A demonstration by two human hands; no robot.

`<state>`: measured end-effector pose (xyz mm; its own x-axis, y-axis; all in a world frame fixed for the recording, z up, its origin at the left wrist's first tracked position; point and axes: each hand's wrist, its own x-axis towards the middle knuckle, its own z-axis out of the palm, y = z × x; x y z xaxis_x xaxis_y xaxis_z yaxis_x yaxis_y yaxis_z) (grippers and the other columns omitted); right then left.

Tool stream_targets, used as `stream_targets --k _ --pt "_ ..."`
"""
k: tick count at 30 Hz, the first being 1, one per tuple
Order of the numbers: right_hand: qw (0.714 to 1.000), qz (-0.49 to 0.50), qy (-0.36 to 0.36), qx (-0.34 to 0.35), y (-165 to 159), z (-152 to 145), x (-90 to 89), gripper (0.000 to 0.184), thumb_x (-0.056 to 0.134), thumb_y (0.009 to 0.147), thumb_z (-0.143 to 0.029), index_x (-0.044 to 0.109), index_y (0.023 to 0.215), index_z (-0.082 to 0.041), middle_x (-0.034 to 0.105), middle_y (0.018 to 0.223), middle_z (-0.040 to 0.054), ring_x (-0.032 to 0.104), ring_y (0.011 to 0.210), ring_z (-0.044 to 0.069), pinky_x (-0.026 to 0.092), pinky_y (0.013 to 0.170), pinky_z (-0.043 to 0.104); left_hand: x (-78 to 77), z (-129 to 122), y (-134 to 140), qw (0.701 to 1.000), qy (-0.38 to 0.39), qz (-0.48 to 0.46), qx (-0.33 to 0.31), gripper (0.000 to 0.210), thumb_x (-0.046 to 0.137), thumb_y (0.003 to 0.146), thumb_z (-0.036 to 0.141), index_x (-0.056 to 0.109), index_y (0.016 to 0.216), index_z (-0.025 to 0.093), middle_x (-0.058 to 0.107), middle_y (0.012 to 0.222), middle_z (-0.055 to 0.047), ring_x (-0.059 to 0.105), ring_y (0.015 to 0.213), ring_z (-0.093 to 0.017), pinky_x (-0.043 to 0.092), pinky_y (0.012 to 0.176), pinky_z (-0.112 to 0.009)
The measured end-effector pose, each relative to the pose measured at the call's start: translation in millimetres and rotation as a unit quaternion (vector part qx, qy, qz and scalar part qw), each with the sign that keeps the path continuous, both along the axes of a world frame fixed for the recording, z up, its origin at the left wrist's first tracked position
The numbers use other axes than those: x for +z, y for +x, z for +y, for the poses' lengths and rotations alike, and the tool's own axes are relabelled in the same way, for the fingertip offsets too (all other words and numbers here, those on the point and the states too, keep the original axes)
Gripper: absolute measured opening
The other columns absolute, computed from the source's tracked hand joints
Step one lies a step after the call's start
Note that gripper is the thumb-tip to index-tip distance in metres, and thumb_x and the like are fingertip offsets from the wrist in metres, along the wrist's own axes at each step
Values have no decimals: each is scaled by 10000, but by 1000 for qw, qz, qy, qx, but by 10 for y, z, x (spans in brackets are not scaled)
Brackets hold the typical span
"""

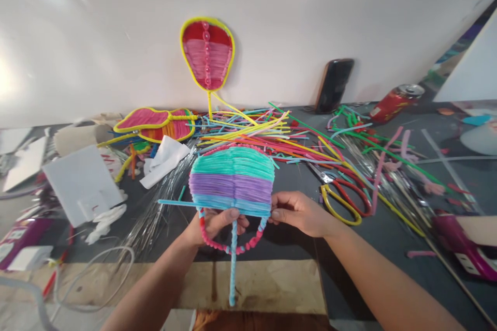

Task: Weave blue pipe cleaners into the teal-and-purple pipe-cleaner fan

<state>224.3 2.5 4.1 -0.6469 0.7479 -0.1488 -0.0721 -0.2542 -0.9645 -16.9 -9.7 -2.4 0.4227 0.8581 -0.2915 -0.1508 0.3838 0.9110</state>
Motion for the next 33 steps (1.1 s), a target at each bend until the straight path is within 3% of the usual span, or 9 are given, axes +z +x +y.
stream_targets --k 6,11,16,18,21,25,28,33 --pt "996 77 -5 -45 -93 -85 -48 256 647 804 -415 597 810 -163 577 755 3 508 731 124 408 725 258 -15 -19 70 995 -66 -81 -9 325 722 710 411 698 715 86 707 662 -106 631 511 -153 528 518 -257" --pt "983 160 -38 -75 -176 -129 -132 190 674 796 -354 607 808 -177 590 770 0 524 746 127 407 758 278 -59 -37 135 990 -68 -120 -14 313 716 726 400 705 724 87 700 653 -103 637 539 -150 514 518 -231" --pt "973 214 -56 -61 -227 -153 -158 191 673 795 -368 641 865 -193 623 792 16 566 768 154 420 794 337 -98 -55 178 990 -59 -121 -30 329 691 747 417 719 742 89 703 689 -107 644 575 -157 522 580 -253" --pt "975 202 -57 -79 -238 -143 -160 194 688 778 -377 645 845 -200 627 794 15 570 777 159 423 801 347 -104 -50 171 992 -41 -113 -28 345 679 754 432 722 754 90 707 706 -113 646 583 -165 522 592 -265" --pt "974 147 -20 -170 -241 -98 -179 176 718 743 -359 646 816 -216 620 874 12 562 812 153 429 798 321 -104 -24 126 997 0 -79 7 335 666 767 435 723 774 105 712 728 -103 647 604 -166 522 611 -270" --pt "954 -12 26 -299 -215 -32 -182 232 736 708 -373 635 850 -220 593 800 -8 521 681 123 418 649 252 -102 7 55 996 74 17 52 295 625 809 416 724 814 137 723 777 -79 666 685 -178 533 676 -278" --pt "951 -96 59 -288 -191 -27 -128 223 675 756 -413 656 781 -192 572 663 -12 495 611 124 395 596 249 -81 -3 53 989 110 84 58 280 608 821 409 727 808 156 732 785 -68 678 719 -192 543 709 -289" --pt "973 -61 52 -215 -183 -58 -51 349 549 839 -479 679 757 -166 583 661 6 513 653 138 407 644 267 -27 -31 116 983 102 130 75 250 637 783 421 728 824 192 750 813 -44 697 726 -209 569 703 -295"
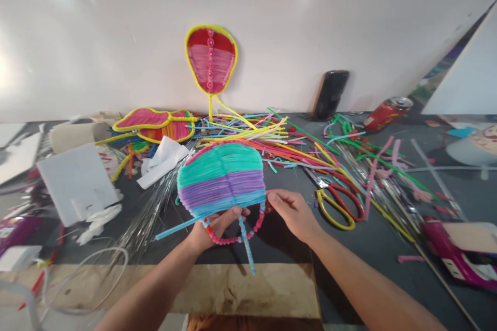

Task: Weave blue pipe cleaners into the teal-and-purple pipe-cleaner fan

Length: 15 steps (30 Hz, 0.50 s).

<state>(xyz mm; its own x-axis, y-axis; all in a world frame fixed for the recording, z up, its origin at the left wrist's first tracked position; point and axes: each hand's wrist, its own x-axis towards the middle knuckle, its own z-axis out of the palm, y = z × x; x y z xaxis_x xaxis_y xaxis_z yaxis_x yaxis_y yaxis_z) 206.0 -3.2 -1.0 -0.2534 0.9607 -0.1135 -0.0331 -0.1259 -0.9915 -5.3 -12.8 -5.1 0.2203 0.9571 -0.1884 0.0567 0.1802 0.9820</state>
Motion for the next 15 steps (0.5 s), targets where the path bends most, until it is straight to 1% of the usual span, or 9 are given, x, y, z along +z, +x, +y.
stream_targets --k 2,5,8,11,15 --pt "998 46 -38 26 -4 1 -16 337 584 819 -480 683 774 -161 599 689 9 520 665 132 417 667 271 12 4 14 1000 18 11 -4 229 627 788 410 728 813 205 751 822 -36 700 771 -218 569 746 -305" --pt "986 108 -121 47 -10 15 -66 294 701 731 -446 690 806 -162 635 745 12 545 668 119 440 691 276 19 23 17 997 55 56 -17 198 610 801 378 736 826 226 751 866 -31 694 850 -235 544 845 -328" --pt "970 141 -190 53 -14 24 -99 298 751 678 -430 689 781 -157 642 747 13 569 663 113 462 681 273 18 45 13 993 73 89 -25 250 597 812 380 727 966 233 746 924 -38 667 959 -260 494 941 -373" --pt "960 157 -222 66 -14 25 -101 303 754 676 -433 683 768 -153 641 743 13 581 664 106 469 661 257 18 64 14 993 79 76 -43 332 577 831 381 683 1096 211 734 987 -48 621 1067 -272 461 987 -402" --pt "953 173 -233 84 -8 21 -97 318 745 688 -450 663 766 -153 647 743 18 590 675 105 470 665 253 46 79 33 993 75 46 -83 328 556 850 366 669 1126 229 727 1020 -38 613 1085 -265 451 1000 -394"
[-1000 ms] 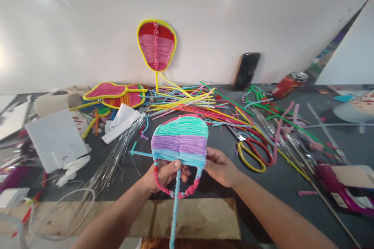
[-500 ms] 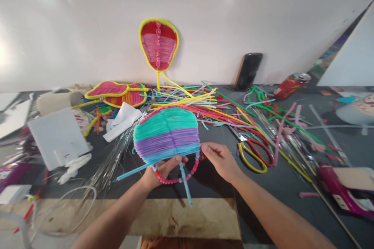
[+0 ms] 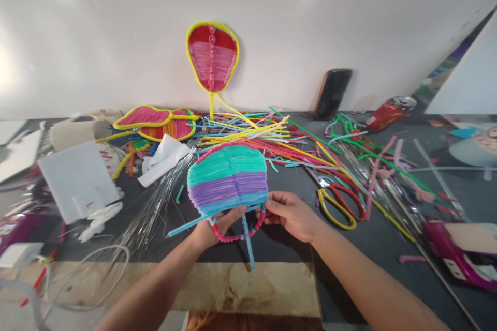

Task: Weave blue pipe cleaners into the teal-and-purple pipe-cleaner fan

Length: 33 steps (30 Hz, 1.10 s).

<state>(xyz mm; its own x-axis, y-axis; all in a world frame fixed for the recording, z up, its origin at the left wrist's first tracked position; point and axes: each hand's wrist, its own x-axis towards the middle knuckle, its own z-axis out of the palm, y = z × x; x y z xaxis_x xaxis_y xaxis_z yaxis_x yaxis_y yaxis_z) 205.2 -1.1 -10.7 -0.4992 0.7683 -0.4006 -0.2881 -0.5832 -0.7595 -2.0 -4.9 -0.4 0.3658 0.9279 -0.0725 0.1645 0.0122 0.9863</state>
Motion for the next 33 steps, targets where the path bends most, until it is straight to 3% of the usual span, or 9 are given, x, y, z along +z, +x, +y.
stream_targets --k 7,14,21,25,28,33 --pt "999 32 25 25 3 -21 -48 284 688 765 -432 643 815 -156 646 790 24 590 682 103 473 714 260 51 -4 38 999 -25 -29 7 298 572 846 349 672 1109 250 741 938 -25 620 1069 -268 439 1000 -411" --pt "997 67 30 29 -3 -44 -30 258 667 795 -410 626 842 -160 626 767 14 592 694 109 467 688 244 -24 -25 22 996 -40 -69 39 312 621 816 338 675 1079 180 739 923 -60 621 1051 -278 451 971 -417" --pt "998 66 -1 -14 -34 -36 -14 253 716 751 -387 602 804 -168 627 757 -4 600 686 106 463 690 258 -74 -47 25 983 -121 -129 52 309 653 787 370 684 1029 179 712 1013 -83 649 956 -277 540 793 -377" --pt "998 57 10 -24 -35 -30 -25 272 722 742 -402 600 792 -164 627 752 -3 599 692 108 463 705 272 -54 -15 -25 978 -134 -162 4 294 707 744 326 694 973 143 720 874 -81 660 760 -216 531 711 -327" --pt "998 49 25 -22 -34 -33 -18 279 714 748 -416 601 793 -164 622 754 -2 597 705 112 466 718 278 -34 6 -46 969 -158 -187 -23 294 740 709 271 695 966 137 718 878 -85 656 764 -215 518 718 -330" --pt "998 35 47 -28 -42 -41 -19 270 715 748 -408 607 799 -165 623 748 1 582 693 105 461 701 263 -82 14 -60 949 -206 -237 38 206 771 660 247 703 821 138 713 772 -57 653 733 -193 514 729 -322"
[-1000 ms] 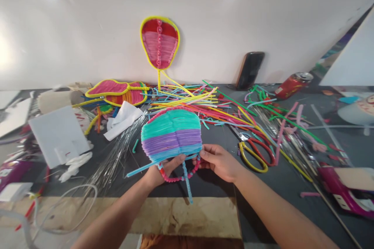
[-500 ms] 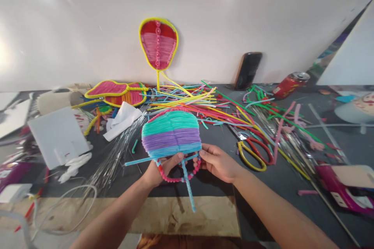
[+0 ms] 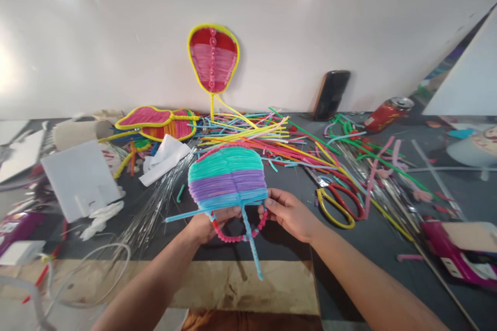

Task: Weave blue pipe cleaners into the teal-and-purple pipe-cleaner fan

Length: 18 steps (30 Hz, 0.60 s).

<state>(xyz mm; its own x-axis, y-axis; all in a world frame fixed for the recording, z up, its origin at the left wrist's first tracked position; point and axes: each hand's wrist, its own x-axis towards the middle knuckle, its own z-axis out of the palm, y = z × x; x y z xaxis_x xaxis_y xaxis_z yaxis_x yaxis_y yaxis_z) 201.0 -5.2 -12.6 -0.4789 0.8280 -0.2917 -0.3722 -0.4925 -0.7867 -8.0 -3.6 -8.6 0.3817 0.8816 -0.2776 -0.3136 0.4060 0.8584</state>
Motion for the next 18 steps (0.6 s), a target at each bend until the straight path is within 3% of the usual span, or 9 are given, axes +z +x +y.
stream_targets --k 8,13,18 --pt "999 12 -14 -36 4 12 -11 259 724 740 -391 597 779 -168 631 730 4 584 673 109 460 684 263 48 11 -8 997 -70 6 13 270 851 533 257 691 698 115 696 688 -53 636 646 -156 525 666 -275" --pt "999 21 -16 -30 -2 10 -3 260 727 737 -389 596 770 -168 629 725 2 590 677 110 459 688 261 -68 -6 -20 994 -96 -1 61 298 864 516 250 683 710 114 701 707 -50 648 662 -159 538 710 -297" --pt "999 16 -19 -32 -18 8 -1 269 733 728 -396 596 768 -168 637 730 5 594 678 116 458 681 265 -115 -4 -16 995 -95 -24 32 289 850 551 247 685 746 111 707 737 -64 638 662 -149 530 679 -273"
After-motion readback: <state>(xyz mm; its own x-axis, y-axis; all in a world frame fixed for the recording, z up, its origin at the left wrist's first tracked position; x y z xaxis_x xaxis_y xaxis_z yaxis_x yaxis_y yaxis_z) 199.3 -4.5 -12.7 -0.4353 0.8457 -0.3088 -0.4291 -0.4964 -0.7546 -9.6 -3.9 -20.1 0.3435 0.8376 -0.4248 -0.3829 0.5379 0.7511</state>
